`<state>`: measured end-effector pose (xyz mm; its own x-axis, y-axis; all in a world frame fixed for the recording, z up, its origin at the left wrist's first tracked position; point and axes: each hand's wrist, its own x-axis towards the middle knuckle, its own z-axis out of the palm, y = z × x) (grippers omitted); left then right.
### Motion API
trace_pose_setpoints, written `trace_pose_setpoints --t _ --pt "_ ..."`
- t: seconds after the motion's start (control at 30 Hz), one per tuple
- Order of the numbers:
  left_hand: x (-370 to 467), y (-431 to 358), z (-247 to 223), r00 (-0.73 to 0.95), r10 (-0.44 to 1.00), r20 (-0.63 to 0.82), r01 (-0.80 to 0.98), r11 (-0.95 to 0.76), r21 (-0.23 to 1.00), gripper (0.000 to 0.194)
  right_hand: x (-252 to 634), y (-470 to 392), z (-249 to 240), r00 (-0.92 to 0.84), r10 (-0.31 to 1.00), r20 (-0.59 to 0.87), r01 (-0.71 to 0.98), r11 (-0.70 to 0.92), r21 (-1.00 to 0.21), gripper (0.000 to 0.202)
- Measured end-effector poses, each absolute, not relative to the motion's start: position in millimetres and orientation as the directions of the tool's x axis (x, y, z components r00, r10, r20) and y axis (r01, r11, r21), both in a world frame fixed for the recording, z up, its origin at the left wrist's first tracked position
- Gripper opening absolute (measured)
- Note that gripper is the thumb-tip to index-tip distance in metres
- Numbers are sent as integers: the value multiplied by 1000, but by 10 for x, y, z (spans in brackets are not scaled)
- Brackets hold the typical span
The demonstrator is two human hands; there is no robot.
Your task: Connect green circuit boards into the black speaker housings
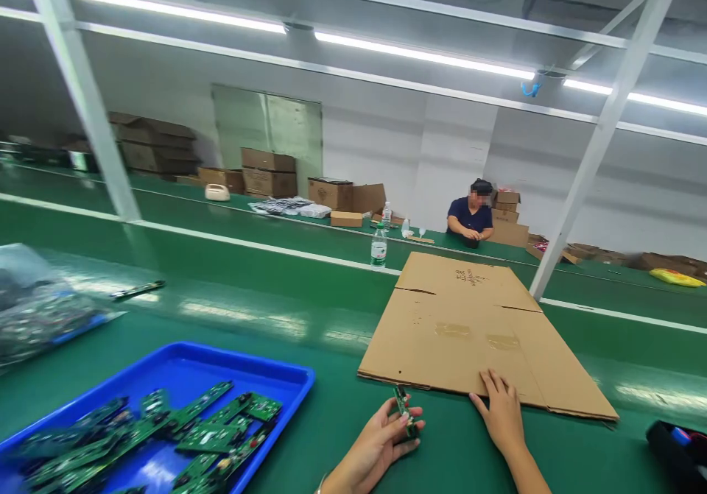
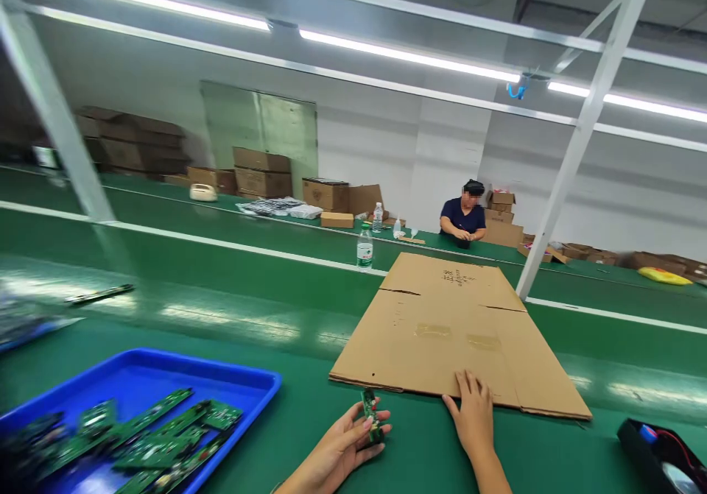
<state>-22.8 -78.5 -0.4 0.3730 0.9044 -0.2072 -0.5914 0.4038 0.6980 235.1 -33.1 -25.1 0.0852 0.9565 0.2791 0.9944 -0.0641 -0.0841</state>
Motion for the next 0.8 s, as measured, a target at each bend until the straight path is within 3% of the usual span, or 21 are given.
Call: trace_pose_setpoints --t 0.5,0.7,0.8 --pt "-214 -703 -40 348 918 -192 -639 381 668 35 2559 -79 -463 77 957 280 990 -38 -139 64" --pt "-223 -695 -37 362 902 -235 -627 422 656 42 2386 -184 -310 35 936 349 998 -15 -59 49" --pt "-273 -712 -93 334 889 -314 -607 457 649 56 2242 -317 -141 70 948 310 992 -33 -122 43"
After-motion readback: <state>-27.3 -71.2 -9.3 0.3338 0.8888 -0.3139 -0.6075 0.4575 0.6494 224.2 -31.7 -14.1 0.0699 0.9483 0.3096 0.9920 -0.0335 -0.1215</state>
